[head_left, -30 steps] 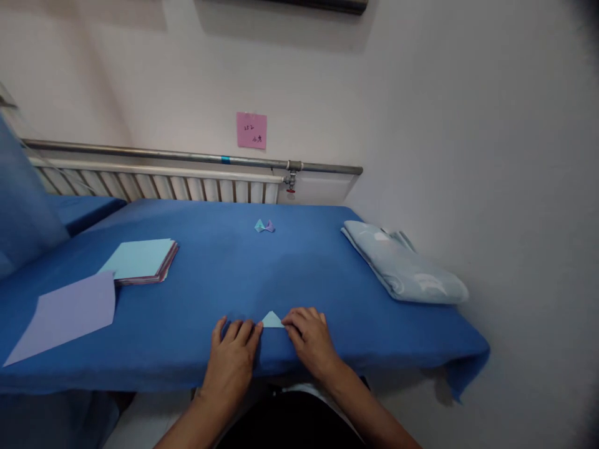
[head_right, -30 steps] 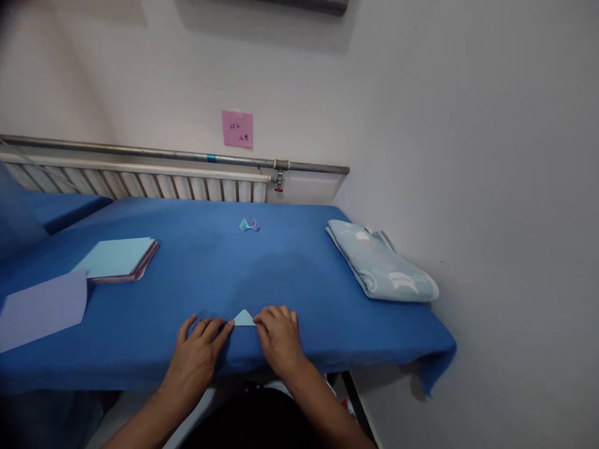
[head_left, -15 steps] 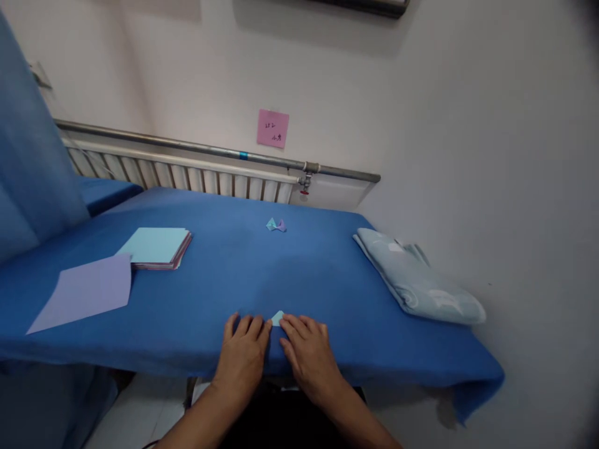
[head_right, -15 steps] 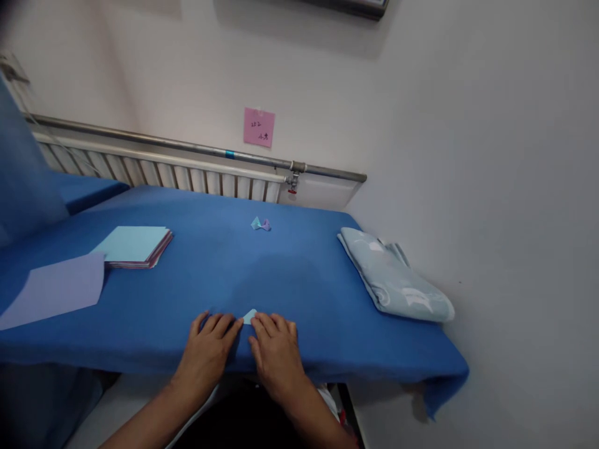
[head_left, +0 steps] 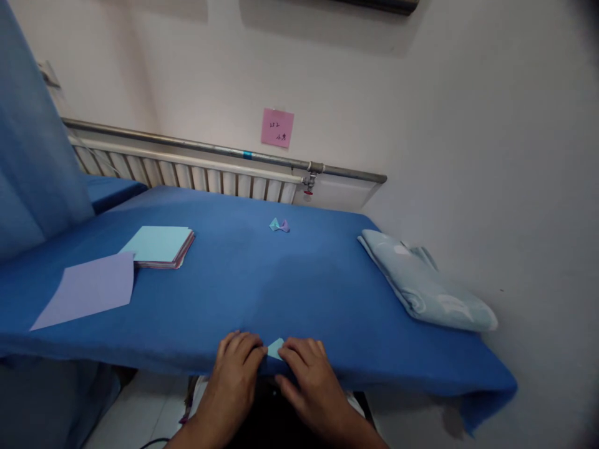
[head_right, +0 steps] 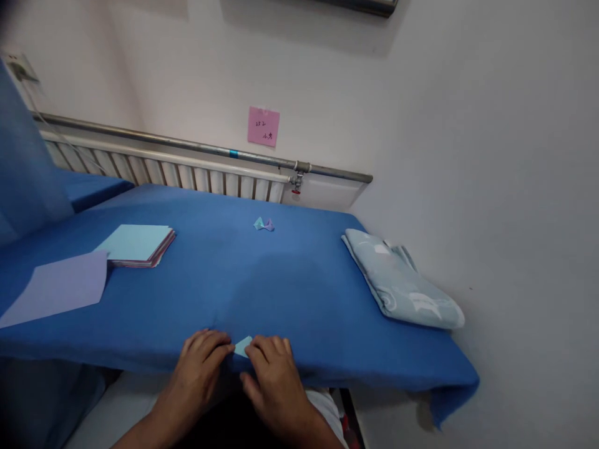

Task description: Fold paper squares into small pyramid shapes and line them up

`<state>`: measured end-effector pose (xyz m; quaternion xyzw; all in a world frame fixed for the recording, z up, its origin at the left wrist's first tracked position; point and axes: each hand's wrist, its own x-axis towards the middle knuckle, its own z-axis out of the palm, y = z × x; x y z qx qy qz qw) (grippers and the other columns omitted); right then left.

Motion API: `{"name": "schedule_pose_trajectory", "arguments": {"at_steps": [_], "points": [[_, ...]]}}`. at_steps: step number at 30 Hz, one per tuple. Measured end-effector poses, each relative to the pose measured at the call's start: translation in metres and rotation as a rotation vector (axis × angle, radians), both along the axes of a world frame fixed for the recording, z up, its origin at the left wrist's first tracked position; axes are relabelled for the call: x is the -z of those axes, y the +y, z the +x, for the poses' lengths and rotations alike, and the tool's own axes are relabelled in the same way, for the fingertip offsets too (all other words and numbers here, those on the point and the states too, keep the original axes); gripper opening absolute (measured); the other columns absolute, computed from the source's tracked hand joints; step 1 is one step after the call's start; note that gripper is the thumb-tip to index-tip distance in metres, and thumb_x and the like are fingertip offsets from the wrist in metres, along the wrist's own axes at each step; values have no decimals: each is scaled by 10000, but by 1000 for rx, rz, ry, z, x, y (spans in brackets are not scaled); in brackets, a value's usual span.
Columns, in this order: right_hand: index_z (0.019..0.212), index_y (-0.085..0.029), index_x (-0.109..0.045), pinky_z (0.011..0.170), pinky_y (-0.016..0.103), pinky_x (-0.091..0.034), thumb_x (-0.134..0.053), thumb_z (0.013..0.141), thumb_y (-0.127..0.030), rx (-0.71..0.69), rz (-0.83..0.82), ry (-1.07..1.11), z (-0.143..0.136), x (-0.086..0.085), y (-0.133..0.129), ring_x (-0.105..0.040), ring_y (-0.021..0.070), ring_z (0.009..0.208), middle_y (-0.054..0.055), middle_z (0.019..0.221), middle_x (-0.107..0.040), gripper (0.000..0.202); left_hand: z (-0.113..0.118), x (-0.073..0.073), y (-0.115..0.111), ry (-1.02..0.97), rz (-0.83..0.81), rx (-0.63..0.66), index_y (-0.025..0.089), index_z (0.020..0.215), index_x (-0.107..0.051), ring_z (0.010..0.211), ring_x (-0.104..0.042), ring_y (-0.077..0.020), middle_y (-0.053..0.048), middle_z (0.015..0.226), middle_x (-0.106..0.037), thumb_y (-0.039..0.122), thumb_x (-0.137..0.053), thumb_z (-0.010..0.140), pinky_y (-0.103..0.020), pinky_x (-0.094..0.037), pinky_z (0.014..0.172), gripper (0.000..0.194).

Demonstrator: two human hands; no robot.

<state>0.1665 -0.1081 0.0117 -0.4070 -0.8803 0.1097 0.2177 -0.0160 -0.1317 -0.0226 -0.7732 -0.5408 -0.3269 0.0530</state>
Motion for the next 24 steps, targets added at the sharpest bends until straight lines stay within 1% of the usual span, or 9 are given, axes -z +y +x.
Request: {"name": "schedule_pose_trajectory", "arguments": {"at_steps": [4,7,9,11,13,15,17,20,24], "points": [[1027,-216,-596,789,376,-430,-491,828,-42,-59,47,-10,4,4,-6,-568,206,848,62,999,-645,284,-17,1,-13,-37,54,-6,206,980,-656,1037,-568,-241,-82,1088,-658,30,-416,846,-444,-431,902,326],[1033,-209,-593,775,357,-449,-457,867,-61,-46,90,88,4,3,-3,-579,193,831,66,964,-647,261,-22,-4,-18,-320,-48,-39,209,1007,-648,997,-598,-225,-84,1048,-668,128,-439,875,-409,-464,878,260],[1042,-207,-587,765,343,-463,-436,893,-84,-15,121,183,3,1,0,-587,186,834,70,950,-645,245,-19,-11,-18,-610,-296,-32,204,968,-651,877,-637,-201,-61,924,-688,247,-470,881,-349,-509,787,206],[1052,-208,-579,756,334,-476,-435,908,-105,-1,158,276,0,-2,3,-593,181,838,70,943,-641,229,-10,-20,-15,-877,-676,31,206,921,-659,732,-647,-179,-30,804,-694,353,-533,843,-302,-526,663,209],[1062,-214,-573,754,325,-487,-447,911,-119,-5,170,350,-4,-5,6,-596,177,845,63,941,-638,218,0,-27,-10,-1164,-886,65,197,1001,-647,730,-652,-189,-41,842,-703,413,-666,724,-285,-525,604,352],[1064,-218,-571,755,312,-495,-456,906,-119,-20,156,398,-8,-6,7,-598,173,855,57,939,-638,219,8,-32,-5,-1405,-914,62,195,1057,-635,801,-660,-206,-55,893,-711,458,-733,641,-290,-530,642,502],[1063,-222,-571,751,305,-500,-459,897,-108,-38,143,418,-11,-7,6,-600,170,852,52,941,-638,231,14,-36,-2,-1547,-892,38,193,1058,-650,854,-660,-215,-61,907,-721,494,-752,612,-295,-529,692,548],[1057,-225,-570,766,301,-501,-468,893,-99,-60,109,444,-14,-6,4,-603,167,861,51,953,-637,231,17,-40,-2,-1606,-869,16,189,1031,-687,854,-661,-206,-62,901,-737,503,-768,599,-290,-522,737,540],[1040,-220,-572,809,289,-497,-503,889,-111,-71,20,483,-16,-6,1,-600,164,912,53,972,-630,198,17,-45,-6,-1568,-862,-8,201,1039,-703,832,-670,-200,-54,922,-746,512,-751,616,-306,-520,785,527]]}}
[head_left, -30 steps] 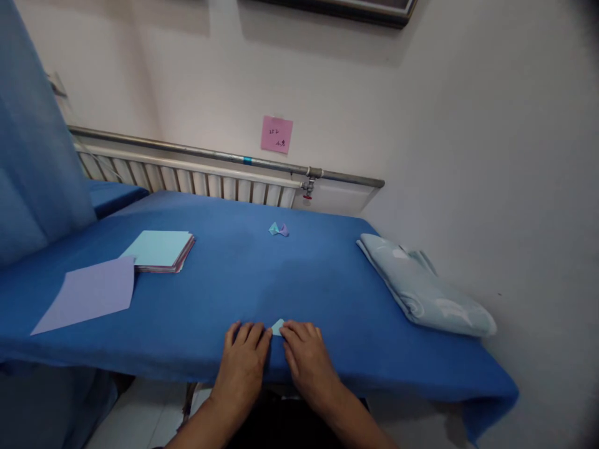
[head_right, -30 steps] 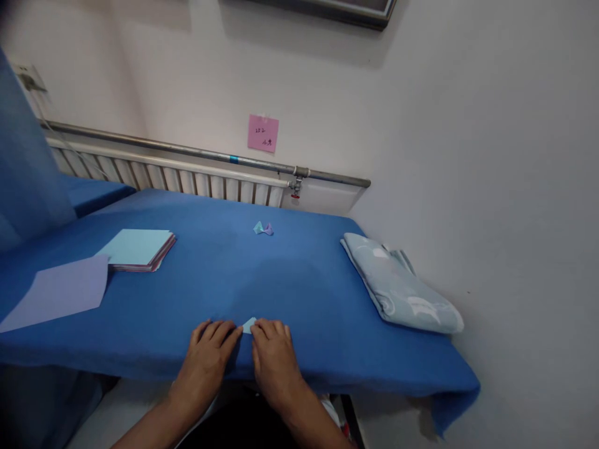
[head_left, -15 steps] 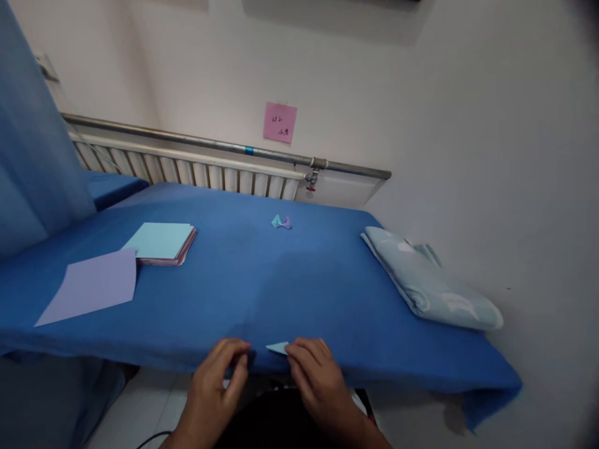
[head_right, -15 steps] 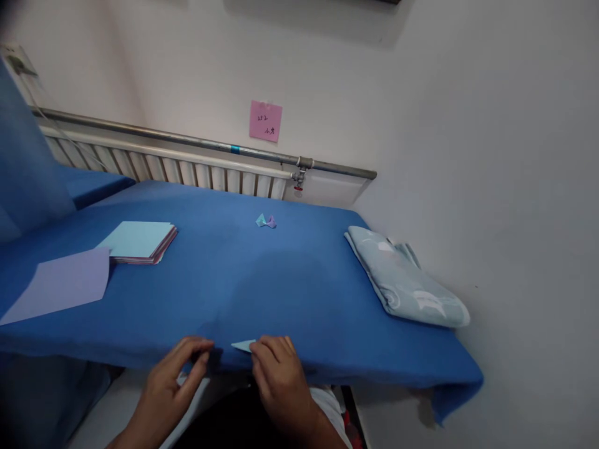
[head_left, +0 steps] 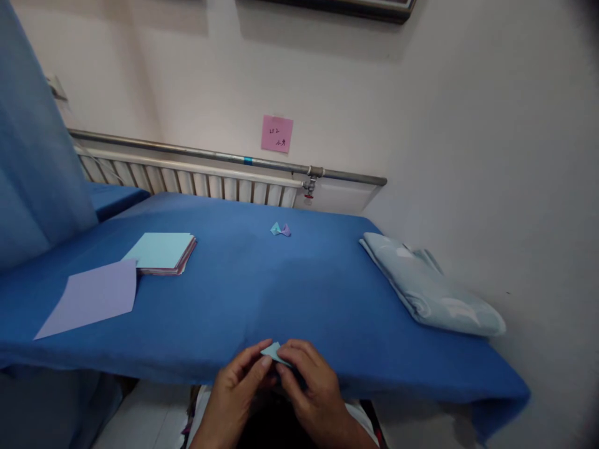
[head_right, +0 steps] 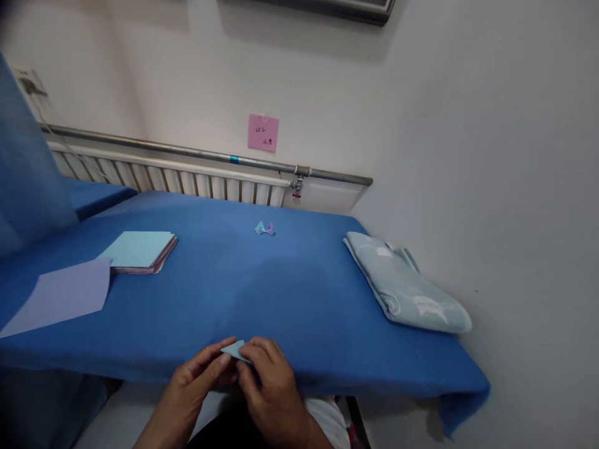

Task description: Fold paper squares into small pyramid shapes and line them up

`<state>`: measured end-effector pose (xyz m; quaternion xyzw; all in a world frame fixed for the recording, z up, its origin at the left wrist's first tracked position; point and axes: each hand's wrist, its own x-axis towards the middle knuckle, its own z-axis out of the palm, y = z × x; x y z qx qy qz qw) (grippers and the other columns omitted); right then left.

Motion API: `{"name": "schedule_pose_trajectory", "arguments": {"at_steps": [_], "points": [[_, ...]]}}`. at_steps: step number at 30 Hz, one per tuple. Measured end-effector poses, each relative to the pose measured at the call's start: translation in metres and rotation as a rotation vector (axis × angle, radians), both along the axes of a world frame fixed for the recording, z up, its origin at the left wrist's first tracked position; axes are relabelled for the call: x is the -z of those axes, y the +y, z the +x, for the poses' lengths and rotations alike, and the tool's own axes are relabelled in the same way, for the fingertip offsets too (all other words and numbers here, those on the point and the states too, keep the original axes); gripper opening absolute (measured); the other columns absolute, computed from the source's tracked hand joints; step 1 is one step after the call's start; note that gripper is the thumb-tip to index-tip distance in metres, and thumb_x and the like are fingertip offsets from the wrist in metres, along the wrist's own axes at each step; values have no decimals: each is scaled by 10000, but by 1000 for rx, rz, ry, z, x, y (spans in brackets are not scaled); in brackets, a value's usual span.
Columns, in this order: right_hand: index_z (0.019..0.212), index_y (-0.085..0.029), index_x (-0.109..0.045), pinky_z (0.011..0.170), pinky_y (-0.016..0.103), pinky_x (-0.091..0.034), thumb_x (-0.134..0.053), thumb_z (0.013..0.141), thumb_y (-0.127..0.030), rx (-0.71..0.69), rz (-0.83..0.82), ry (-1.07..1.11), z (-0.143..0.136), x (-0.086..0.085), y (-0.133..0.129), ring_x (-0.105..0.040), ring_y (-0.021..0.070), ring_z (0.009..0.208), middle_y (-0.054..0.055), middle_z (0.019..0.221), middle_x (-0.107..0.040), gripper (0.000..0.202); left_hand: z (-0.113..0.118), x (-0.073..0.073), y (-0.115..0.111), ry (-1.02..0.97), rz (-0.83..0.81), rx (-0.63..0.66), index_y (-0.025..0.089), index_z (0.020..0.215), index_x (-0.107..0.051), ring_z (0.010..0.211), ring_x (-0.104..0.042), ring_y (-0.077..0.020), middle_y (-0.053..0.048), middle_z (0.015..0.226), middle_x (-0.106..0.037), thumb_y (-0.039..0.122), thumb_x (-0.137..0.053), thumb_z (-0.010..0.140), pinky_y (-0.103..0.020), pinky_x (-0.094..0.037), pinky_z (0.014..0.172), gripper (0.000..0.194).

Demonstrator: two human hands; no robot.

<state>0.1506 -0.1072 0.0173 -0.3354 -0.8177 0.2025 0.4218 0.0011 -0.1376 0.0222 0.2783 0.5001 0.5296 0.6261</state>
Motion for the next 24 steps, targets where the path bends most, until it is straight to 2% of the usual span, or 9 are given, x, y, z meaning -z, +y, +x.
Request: {"name": "schedule_pose_trajectory", "arguments": {"at_steps": [4,8,14,24], "points": [[1026,-218,-587,821,274,-485,-537,873,-122,-29,-75,37,-1,-1,-1,-597,159,921,47,974,-631,187,-1,-4,-1,112,32,6,217,1030,-713,991,-642,-246,-55,993,-737,513,-724,632,-353,-489,897,497],[985,-214,-605,796,260,-475,-561,856,-132,-40,-157,98,-1,0,-1,-595,149,889,36,941,-633,159,-5,-1,0,236,82,26,245,1008,-723,1089,-590,-245,-39,1057,-715,485,-686,679,-358,-431,978,409],[892,-206,-652,684,231,-468,-613,816,-156,-20,-357,182,-3,0,-2,-581,125,750,19,856,-632,99,-8,7,0,241,94,56,253,1004,-722,1064,-596,-246,-42,1058,-704,467,-707,657,-365,-440,962,408],[825,-193,-672,660,241,-437,-645,773,-210,-3,-559,274,-2,1,-3,-548,126,709,6,781,-605,61,-9,8,1,250,97,99,261,984,-732,1084,-589,-248,-41,1074,-703,468,-707,672,-378,-402,1006,375]]}}
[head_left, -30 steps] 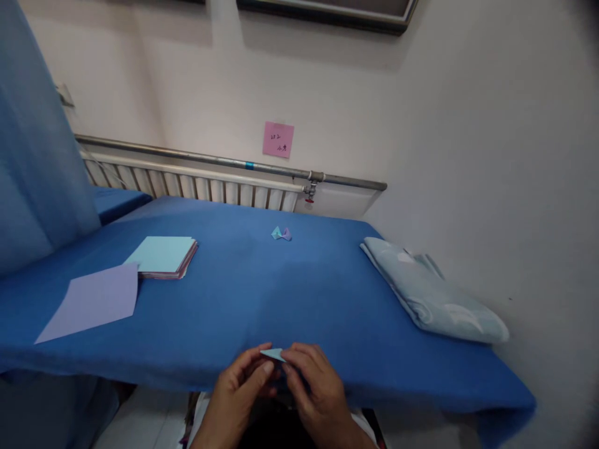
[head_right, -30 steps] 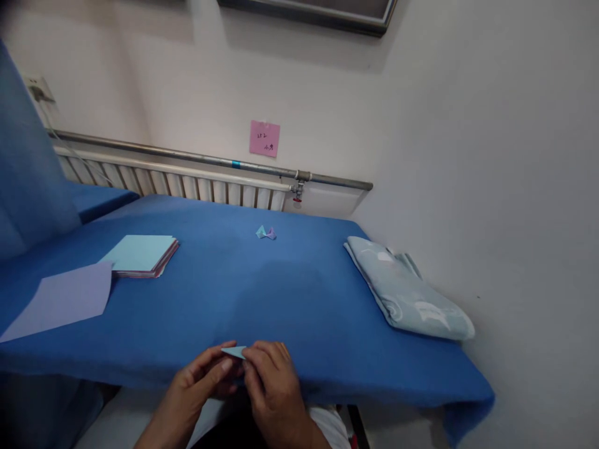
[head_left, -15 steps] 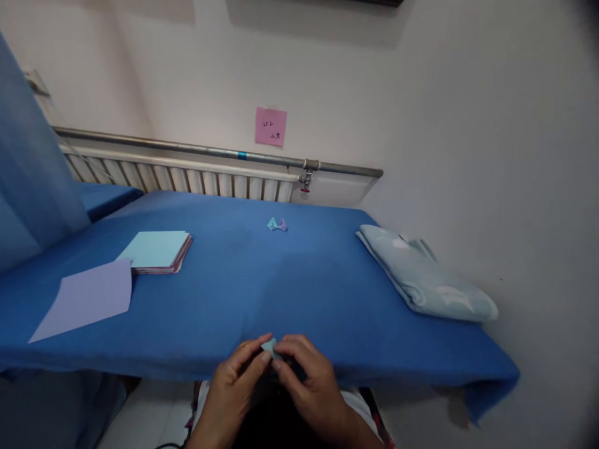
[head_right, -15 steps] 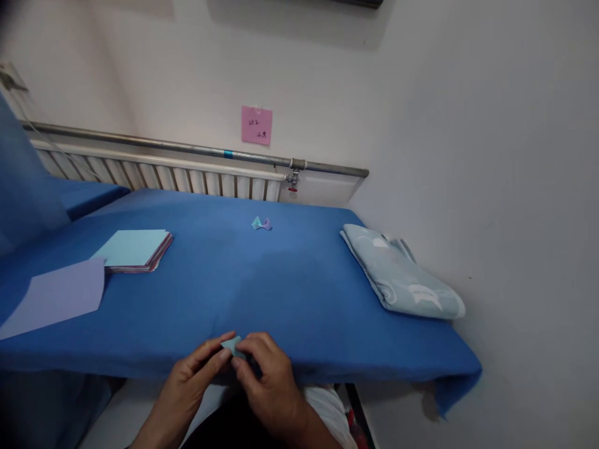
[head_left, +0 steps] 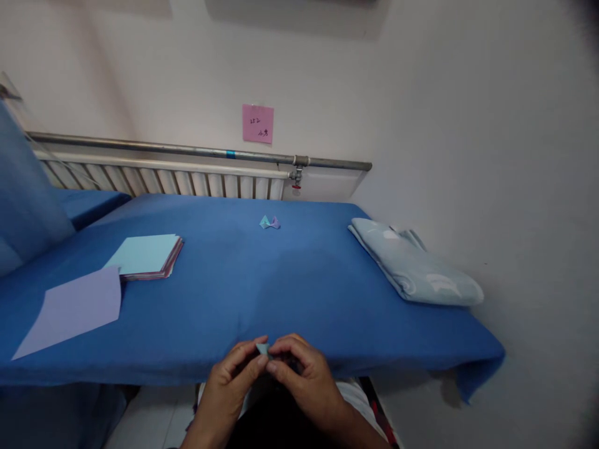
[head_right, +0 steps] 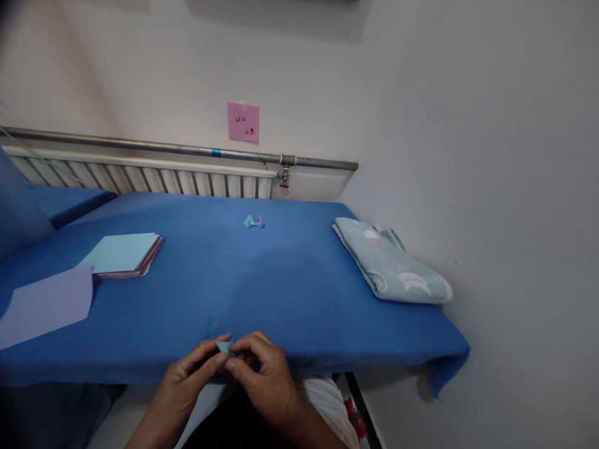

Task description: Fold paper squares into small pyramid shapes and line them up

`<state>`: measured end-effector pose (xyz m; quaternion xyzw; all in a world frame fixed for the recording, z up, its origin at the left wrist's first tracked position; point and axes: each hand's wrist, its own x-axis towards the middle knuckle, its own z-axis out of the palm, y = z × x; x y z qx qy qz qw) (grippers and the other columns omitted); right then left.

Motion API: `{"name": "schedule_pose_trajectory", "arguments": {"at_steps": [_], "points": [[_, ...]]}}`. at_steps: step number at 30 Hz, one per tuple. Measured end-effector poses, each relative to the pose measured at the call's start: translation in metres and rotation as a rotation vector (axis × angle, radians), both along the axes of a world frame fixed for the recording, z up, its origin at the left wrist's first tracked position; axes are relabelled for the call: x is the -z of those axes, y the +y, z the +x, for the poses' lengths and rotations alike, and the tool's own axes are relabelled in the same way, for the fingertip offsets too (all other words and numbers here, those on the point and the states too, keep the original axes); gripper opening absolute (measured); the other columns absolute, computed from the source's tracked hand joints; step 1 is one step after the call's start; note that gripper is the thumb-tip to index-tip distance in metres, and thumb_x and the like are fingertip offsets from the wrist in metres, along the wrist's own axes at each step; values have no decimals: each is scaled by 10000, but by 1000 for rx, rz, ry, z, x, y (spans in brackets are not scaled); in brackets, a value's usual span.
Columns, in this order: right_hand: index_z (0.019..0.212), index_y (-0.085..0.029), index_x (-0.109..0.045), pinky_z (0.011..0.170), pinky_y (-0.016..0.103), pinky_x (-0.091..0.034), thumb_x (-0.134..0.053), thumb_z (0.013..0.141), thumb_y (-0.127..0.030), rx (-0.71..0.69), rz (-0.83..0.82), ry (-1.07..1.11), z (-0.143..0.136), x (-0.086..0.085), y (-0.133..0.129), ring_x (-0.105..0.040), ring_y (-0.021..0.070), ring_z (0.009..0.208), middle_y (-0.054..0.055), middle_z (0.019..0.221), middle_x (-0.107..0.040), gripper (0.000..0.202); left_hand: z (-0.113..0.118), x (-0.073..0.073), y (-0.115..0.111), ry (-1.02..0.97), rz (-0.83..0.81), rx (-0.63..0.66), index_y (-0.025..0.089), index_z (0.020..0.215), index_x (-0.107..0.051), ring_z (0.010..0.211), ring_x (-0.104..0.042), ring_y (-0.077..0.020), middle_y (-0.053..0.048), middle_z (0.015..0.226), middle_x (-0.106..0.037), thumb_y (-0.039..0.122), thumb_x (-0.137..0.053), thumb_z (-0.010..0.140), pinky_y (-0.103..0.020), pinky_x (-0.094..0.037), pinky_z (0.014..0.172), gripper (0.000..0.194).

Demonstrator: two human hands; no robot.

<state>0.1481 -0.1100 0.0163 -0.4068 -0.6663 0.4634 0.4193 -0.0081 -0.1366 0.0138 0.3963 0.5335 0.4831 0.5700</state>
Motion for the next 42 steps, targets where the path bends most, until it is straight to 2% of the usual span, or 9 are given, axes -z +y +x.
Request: {"name": "schedule_pose_trajectory", "arguments": {"at_steps": [8,12,15,18,22,25,29,35,42], "points": [[810,-194,-666,661,244,-438,-659,744,-229,15,-88,27,0,2,-1,-540,122,702,-6,768,-597,75,0,1,1,21,14,-3,255,961,-742,1093,-585,-256,-56,1091,-692,481,-712,660,-376,-418,996,378],[838,-198,-658,676,251,-457,-615,790,-230,-3,-47,5,1,-1,-1,-561,129,722,-2,785,-611,72,1,-1,0,25,31,13,236,957,-742,1087,-587,-255,-61,1095,-687,471,-697,677,-376,-428,988,368],[866,-205,-649,673,243,-462,-555,839,-199,-7,79,-82,3,-3,-3,-578,127,725,0,794,-629,98,1,-3,-1,44,31,18,231,986,-730,1083,-592,-247,-57,1096,-684,453,-678,701,-371,-438,979,365],[945,-201,-620,699,248,-473,-491,869,-153,-37,276,-219,3,-5,-3,-599,138,768,24,854,-651,157,2,-2,-1,134,62,15,224,1010,-716,1081,-595,-243,-60,1109,-677,430,-642,735,-373,-448,972,352],[1020,-171,-581,753,321,-476,-461,853,-98,-51,558,-490,1,-3,-1,-613,198,837,78,908,-666,219,5,3,1,348,218,-10,229,1044,-692,1065,-607,-226,-60,1093,-683,332,-547,806,-369,-461,958,297],[1007,-161,-571,726,342,-480,-451,846,-92,-13,649,-618,-3,-1,2,-609,214,796,89,872,-662,212,8,6,4,478,312,-31,220,1042,-680,1033,-625,-224,-69,1069,-690,281,-496,821,-374,-478,931,293],[1032,-150,-553,727,334,-494,-392,857,-61,14,671,-634,-6,3,5,-609,207,799,93,886,-663,254,15,6,11,572,331,-74,191,999,-657,957,-649,-234,-95,1017,-700,290,-476,824,-398,-493,883,271],[1047,-148,-555,735,351,-512,-385,860,-49,71,672,-593,-4,7,12,-616,212,810,100,884,-660,272,28,-3,26,552,204,-80,161,955,-607,823,-680,-237,-107,906,-723,313,-444,811,-375,-513,765,265],[1024,-132,-574,685,346,-502,-431,844,-53,71,656,-736,-2,2,21,-598,217,752,97,840,-649,244,33,-8,39,725,254,-46,174,857,-624,667,-668,-232,-86,736,-711,190,-416,799,-334,-466,649,217]]}}
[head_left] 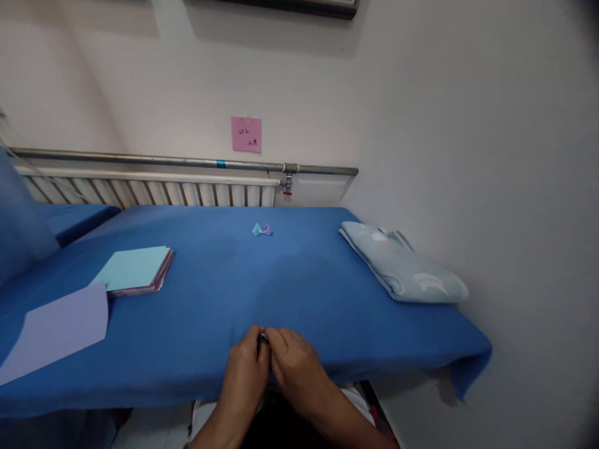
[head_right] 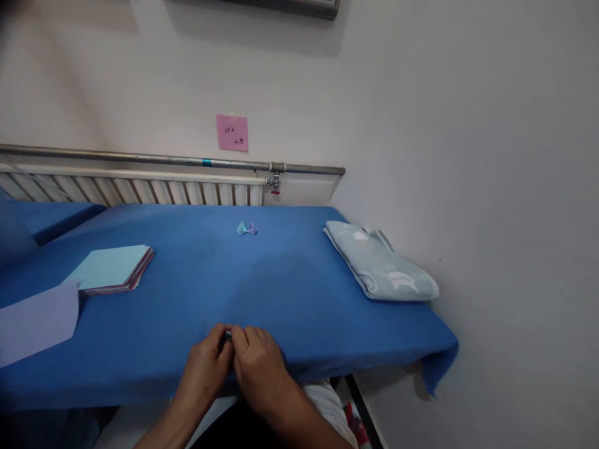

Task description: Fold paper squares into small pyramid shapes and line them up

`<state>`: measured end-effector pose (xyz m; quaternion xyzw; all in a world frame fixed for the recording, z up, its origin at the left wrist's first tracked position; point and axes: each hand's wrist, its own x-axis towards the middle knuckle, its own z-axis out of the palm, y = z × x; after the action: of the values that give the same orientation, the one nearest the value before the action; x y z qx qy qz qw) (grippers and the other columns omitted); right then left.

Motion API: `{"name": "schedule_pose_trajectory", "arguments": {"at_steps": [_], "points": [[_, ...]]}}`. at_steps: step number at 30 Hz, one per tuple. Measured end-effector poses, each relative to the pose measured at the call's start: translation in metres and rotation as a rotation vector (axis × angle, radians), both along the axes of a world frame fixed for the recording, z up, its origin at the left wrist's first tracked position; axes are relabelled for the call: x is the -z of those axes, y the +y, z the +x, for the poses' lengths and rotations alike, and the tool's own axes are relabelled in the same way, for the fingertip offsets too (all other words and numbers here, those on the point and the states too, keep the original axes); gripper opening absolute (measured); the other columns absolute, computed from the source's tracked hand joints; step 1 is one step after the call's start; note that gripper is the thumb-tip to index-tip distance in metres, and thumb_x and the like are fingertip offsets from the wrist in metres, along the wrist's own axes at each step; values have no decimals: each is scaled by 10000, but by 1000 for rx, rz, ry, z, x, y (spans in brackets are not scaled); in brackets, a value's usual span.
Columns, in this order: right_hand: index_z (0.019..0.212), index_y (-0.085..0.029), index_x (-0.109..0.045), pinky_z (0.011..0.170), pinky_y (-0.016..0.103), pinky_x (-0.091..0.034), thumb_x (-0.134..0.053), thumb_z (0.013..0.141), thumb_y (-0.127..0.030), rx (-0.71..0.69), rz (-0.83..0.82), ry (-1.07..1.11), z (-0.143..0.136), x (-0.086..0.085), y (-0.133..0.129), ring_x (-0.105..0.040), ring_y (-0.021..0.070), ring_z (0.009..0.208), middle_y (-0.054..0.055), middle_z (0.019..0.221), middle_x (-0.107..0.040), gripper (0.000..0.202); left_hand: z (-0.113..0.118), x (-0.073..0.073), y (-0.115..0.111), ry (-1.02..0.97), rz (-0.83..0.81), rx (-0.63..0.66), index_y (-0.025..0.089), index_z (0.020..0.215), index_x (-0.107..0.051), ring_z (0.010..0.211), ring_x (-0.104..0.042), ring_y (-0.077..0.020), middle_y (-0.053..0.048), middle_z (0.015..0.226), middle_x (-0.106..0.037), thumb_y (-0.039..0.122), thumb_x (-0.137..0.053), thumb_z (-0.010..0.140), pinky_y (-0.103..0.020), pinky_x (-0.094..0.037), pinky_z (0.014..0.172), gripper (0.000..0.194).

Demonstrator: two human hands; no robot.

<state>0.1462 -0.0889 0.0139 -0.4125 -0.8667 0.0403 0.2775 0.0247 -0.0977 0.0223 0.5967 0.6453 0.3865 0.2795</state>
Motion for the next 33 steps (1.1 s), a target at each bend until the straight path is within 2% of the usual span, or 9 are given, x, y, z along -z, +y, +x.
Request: {"name": "schedule_pose_trajectory", "arguments": {"at_steps": [5,9,12,15,22,25,29,33], "points": [[1007,-156,-575,667,318,-489,-418,847,-49,46,-53,42,2,-5,5,-609,206,740,76,817,-648,248,-3,-3,1,90,29,38,197,869,-624,715,-661,-234,-80,760,-703,167,-401,801,-315,-432,645,235],[1062,-182,-559,735,290,-497,-387,859,-43,22,-184,264,2,-6,5,-630,179,826,66,914,-660,300,-5,-7,-1,158,27,29,207,926,-590,684,-664,-232,-61,726,-694,208,-375,830,-312,-422,620,235],[1046,-203,-562,754,268,-493,-375,878,-64,12,-242,453,-2,-7,4,-632,160,857,48,939,-662,287,-3,-12,-3,67,10,-10,217,938,-555,632,-660,-222,-36,696,-689,274,-400,834,-307,-430,600,195],[986,-217,-567,710,240,-491,-378,893,-92,26,-284,569,-5,-8,2,-633,138,783,14,863,-663,244,-1,-15,-5,-23,5,-19,229,926,-544,636,-664,-214,-30,747,-704,308,-437,815,-309,-454,610,174],[1019,-217,-573,773,284,-491,-421,835,-69,-11,-180,468,-1,-3,2,-618,170,856,42,925,-652,280,-5,-11,-6,-24,43,11,243,895,-563,802,-693,-237,-47,849,-728,237,-410,782,-347,-490,715,191],[1011,-215,-576,786,280,-488,-410,842,-75,-25,-186,522,0,1,2,-616,164,862,42,922,-652,275,-7,-8,-7,-98,26,12,241,922,-553,815,-689,-230,-50,894,-725,262,-423,786,-347,-494,730,189],[924,-218,-597,704,241,-480,-422,833,-102,12,-305,680,-4,2,2,-600,142,776,9,829,-637,229,-7,-9,-9,-119,17,12,235,877,-555,705,-659,-197,-24,799,-696,281,-428,800,-313,-478,674,156],[847,-227,-587,540,197,-432,-457,810,-158,19,-541,895,-8,0,2,-538,106,593,-34,705,-573,152,-11,-13,-10,-212,-4,75,237,834,-589,613,-610,-157,20,694,-647,303,-458,812,-261,-455,615,149]]}}
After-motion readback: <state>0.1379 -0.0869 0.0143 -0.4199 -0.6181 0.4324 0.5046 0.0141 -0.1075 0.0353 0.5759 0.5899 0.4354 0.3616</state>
